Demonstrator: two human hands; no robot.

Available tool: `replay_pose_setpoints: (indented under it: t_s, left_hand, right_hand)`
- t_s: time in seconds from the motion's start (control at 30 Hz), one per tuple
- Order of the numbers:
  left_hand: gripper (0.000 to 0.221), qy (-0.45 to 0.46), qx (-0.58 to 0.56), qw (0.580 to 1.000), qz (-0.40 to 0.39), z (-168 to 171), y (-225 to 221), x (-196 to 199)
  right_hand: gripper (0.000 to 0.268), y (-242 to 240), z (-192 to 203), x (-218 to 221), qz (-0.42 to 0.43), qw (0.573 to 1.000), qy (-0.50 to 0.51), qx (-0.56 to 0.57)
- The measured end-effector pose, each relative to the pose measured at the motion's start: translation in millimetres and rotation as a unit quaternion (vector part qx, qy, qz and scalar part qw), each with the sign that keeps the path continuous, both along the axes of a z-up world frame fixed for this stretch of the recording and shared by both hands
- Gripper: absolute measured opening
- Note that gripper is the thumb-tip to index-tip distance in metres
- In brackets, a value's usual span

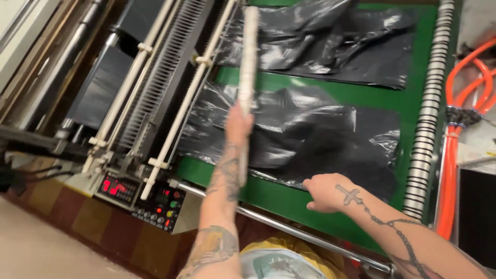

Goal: Using a plastic tube to guide and flatten black plastic bags on a conveyor belt as they exit a production machine.

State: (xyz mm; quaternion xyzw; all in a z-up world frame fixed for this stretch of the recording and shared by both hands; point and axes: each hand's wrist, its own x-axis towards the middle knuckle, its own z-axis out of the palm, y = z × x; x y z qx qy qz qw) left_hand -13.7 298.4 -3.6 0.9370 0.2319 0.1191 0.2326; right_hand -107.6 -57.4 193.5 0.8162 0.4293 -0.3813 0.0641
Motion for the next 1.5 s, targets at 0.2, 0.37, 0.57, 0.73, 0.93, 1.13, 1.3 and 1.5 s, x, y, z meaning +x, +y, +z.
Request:
replay_pose_setpoints:
  t_s: [0.2, 0.37, 0.57, 0.73, 0.93, 1.13, 1.3, 1.5]
  left_hand:
    - [0.079, 0.019, -0.278, 0.950, -0.140, 16.3, -293.7, 30.2]
    - [0.077, 0.098, -0.222, 0.930, -0.275, -8.8, -389.0, 33.6]
    - [0.062, 0.041, -0.484, 0.836, -0.256, -12.8, -264.4, 15.5]
    - [0.074, 0.002, -0.390, 0.890, -0.237, 69.8, -105.4, -132.5]
    - [0.067, -0.028, 0.062, 0.987, -0.142, 28.8, 11.4, -271.2]
    - [0.070, -0.094, 0.042, 0.987, 0.120, 3.0, 8.5, -278.9]
    - [0.073, -0.039, -0.073, 0.985, 0.151, 28.2, 6.7, -277.7]
    - [0.072, -0.008, -0.090, 0.984, 0.154, 42.3, 2.6, -274.3]
  right_hand:
    - [0.038, -7.5, -26.6, -12.0, 0.001, 0.998, 0.043, -0.045]
    - [0.018, -0.9, 3.9, 1.8, 0.041, 0.985, 0.112, -0.121]
    - [0.018, -1.5, 6.0, -9.0, 0.044, 0.994, 0.077, -0.068]
    - [0.010, 6.9, 15.9, -3.1, 0.006, 0.991, 0.083, -0.107]
    - [0.012, 9.7, 17.1, -2.2, -0.013, 0.992, 0.060, -0.114]
    - [0.012, 8.8, 19.3, -1.9, -0.032, 0.992, 0.064, -0.105]
    - [0.024, 9.8, 17.4, -2.4, -0.039, 0.990, 0.074, -0.111]
    - [0.034, 8.3, 12.6, -5.8, -0.038, 0.993, 0.047, -0.104]
